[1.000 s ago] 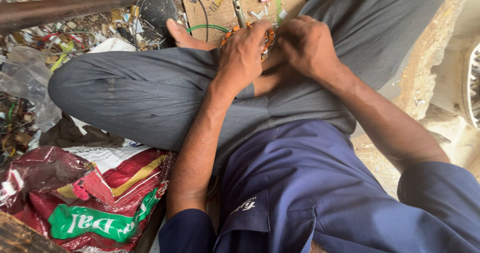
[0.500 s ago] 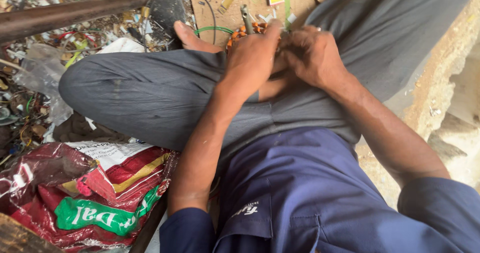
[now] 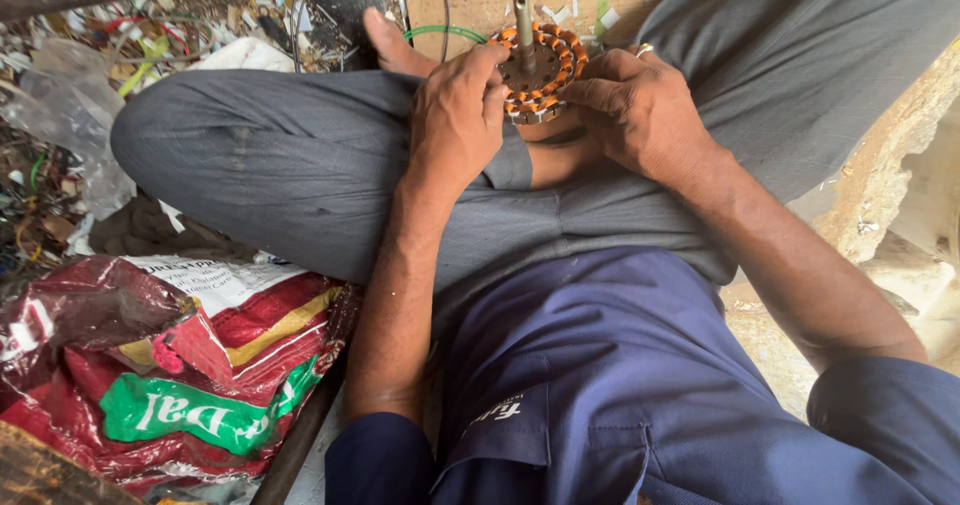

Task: The person sits cross-legged on the floor and uses a match to heat a cylindrical copper-wound component, likely a motor stator. They repeatedly light matches and apply the flame to the component while handling it with both hands.

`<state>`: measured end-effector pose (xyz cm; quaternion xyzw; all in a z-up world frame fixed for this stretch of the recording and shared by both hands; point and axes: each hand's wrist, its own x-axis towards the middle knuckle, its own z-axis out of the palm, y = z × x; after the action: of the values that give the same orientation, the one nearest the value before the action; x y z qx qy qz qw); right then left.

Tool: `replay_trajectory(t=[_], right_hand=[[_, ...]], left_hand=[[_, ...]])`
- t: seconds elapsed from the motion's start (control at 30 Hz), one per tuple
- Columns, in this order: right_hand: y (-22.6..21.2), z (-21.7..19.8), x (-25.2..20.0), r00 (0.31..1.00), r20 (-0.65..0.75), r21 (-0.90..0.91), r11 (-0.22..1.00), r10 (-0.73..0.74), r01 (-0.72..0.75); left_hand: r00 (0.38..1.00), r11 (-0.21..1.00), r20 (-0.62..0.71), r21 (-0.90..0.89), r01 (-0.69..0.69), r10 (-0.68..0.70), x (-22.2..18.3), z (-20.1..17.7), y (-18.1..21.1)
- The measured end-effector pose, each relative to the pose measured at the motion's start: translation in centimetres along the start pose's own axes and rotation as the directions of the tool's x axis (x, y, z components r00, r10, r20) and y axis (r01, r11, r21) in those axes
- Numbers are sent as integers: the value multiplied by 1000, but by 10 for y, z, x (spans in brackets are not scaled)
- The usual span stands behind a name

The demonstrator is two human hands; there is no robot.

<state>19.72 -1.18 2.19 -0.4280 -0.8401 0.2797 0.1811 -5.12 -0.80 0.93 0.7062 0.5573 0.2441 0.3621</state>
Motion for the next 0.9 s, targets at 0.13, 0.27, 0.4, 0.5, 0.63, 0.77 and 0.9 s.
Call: replay_trajectory(t=[0.13,0.27,0.4,0.5,0.63,0.77,0.9], right_hand=[[1,-2,5,996,62,-81,994,-62,67],[2,0,10,937,350,-298,946,-13,125],[-2,4,14,948,314,-348,923,-52,166],[-4,3,9,959,280,-314,939,-50,140],[-8,6,11,903,429,-377,914,28,151],[-8,4,17,941,338,-286,952,-9,112],[-11,-5,22,917,399,-274,956,13,106]], left_hand=[[1000,1000,-19,6,-3,3,3,3,-4],[1000,1000,-3,16,6,-6,-1,7,-2],[996,993,-54,-100,59,-64,8,5,-3],[984,992,-176,-119,-33,12,23,13,-12],[992,982,-93,-158,-103,89,46,32,-25],[999,974,-30,-224,19,-27,54,43,-28],[998,980,-56,-196,-10,-1,45,35,-18]])
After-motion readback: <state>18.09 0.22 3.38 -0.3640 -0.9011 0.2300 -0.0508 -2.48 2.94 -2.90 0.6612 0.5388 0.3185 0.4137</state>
